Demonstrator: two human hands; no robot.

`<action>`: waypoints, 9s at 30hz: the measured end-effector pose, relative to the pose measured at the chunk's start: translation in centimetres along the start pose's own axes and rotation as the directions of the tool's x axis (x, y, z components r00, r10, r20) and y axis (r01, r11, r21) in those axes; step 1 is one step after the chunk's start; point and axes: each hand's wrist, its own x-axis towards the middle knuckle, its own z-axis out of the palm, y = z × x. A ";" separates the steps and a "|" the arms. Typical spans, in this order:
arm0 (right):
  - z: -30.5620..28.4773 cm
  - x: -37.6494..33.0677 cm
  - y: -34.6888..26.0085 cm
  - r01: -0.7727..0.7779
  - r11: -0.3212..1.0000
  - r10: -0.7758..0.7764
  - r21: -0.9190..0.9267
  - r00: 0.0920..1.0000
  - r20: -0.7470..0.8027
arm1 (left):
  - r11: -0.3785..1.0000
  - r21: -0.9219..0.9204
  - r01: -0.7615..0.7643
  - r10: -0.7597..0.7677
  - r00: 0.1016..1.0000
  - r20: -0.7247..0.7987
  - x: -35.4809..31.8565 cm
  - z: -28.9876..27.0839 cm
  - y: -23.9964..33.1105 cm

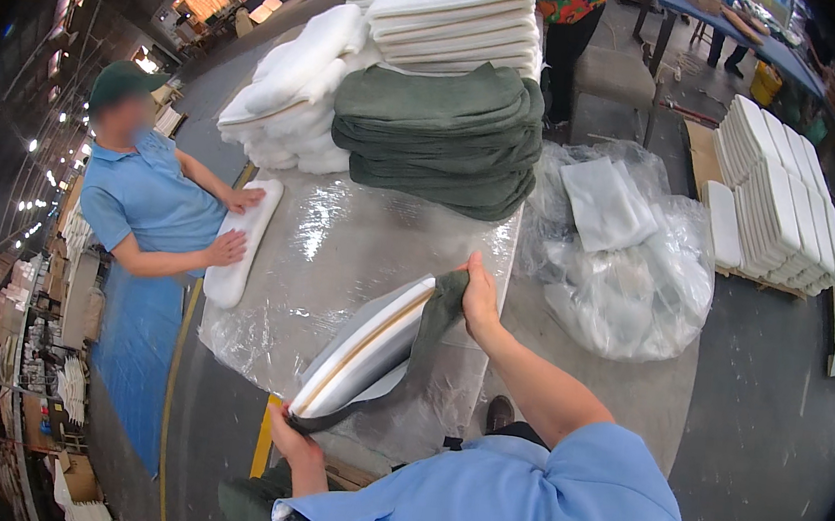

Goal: The person inserts white foam inserts into green fabric covers, aligns the edges, and places the finished cushions onto a stack. The person repeats this process for multiple cushions.

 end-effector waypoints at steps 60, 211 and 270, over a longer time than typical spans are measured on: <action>7.0 3.8 -12.6 0.477 -0.219 -0.154 -0.851 0.844 0.513 | 0.478 0.219 -0.851 0.026 0.263 0.965 -0.3 28.9 -3.4; 18.9 -9.0 -16.1 0.699 0.683 -0.270 -0.211 0.511 0.816 | 0.831 -0.081 -0.550 0.146 0.076 0.986 -3.4 12.1 14.1; 10.8 -11.1 -9.5 0.735 0.650 -0.693 -0.194 0.678 0.246 | 0.664 -0.244 -0.707 0.338 -0.008 0.941 -4.6 13.0 14.0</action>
